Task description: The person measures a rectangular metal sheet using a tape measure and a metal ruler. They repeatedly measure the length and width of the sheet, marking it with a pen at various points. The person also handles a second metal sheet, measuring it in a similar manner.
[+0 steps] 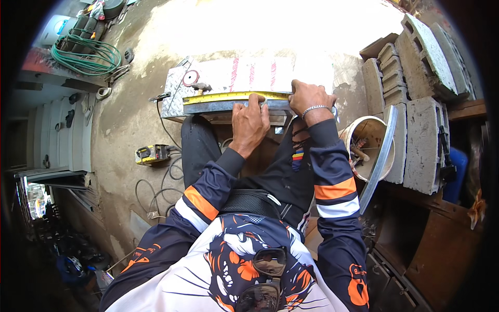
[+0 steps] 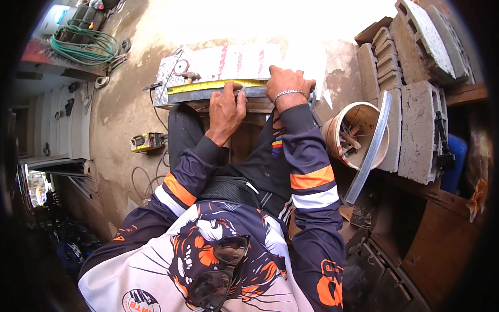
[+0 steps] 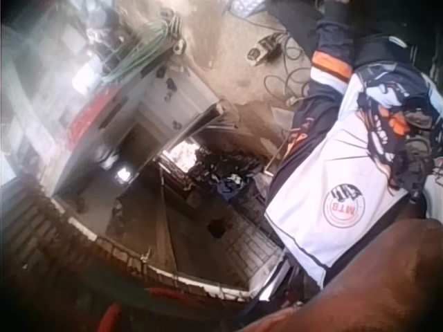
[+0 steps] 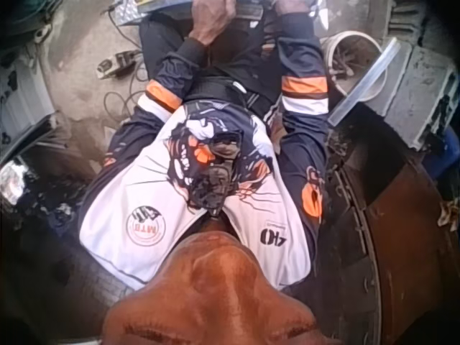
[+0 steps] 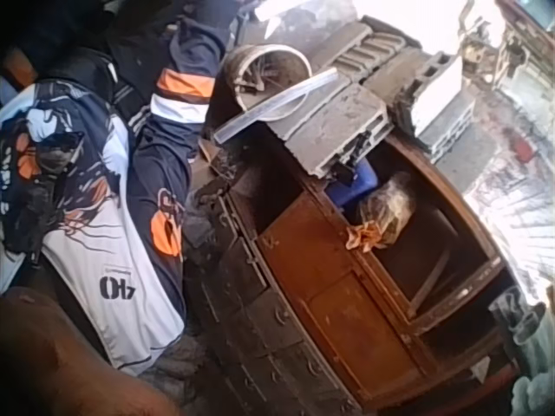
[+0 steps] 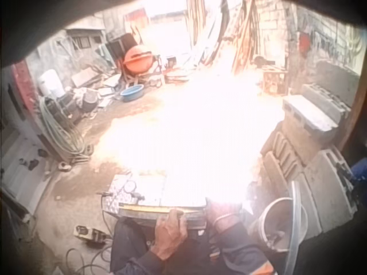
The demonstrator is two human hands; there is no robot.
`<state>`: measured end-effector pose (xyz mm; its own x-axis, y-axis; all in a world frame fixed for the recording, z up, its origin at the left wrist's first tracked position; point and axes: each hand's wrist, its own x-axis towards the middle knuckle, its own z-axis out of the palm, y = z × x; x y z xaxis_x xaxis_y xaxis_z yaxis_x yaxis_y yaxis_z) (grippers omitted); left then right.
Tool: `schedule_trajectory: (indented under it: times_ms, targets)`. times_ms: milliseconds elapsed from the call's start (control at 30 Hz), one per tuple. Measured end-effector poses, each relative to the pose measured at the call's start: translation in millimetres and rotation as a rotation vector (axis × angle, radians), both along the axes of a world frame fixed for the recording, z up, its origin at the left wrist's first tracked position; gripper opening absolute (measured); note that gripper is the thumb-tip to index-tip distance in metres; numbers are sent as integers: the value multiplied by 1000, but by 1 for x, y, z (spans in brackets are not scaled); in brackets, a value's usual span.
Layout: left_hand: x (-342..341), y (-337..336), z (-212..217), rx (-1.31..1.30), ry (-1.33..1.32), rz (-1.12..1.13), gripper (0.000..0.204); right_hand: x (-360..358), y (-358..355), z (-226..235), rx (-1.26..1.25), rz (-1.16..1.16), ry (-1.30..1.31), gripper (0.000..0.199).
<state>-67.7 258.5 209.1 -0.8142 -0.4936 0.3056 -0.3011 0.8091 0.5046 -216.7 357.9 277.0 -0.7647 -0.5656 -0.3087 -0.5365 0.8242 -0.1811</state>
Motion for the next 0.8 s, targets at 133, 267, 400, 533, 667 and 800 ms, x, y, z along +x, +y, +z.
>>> schedule_trajectory:
  times_ms: [133, 267, 400, 533, 667, 800]
  targets:
    - [-2, -1, 0, -19, 16, -4, 18, 1, 1, 3, -16, 4, -4, 27]
    - [-3, -3, -1, -35, 41, -17, 17, 1, 2, 1, -26, 5, 6, 27]
    - [-4, -4, -2, -36, 36, -16, 17, 1, 2, 0, -23, 1, -3, 27]
    - [-5, -4, -1, -34, 16, -11, 16, 1, 2, 3, -5, 0, -10, 27]
    - [-5, -4, 0, -52, 41, -18, 17, 1, 1, 3, -4, -4, -12, 27]
    - [-7, -4, 3, -62, 45, -21, 18, 1, 2, 4, 5, -7, -14, 27]
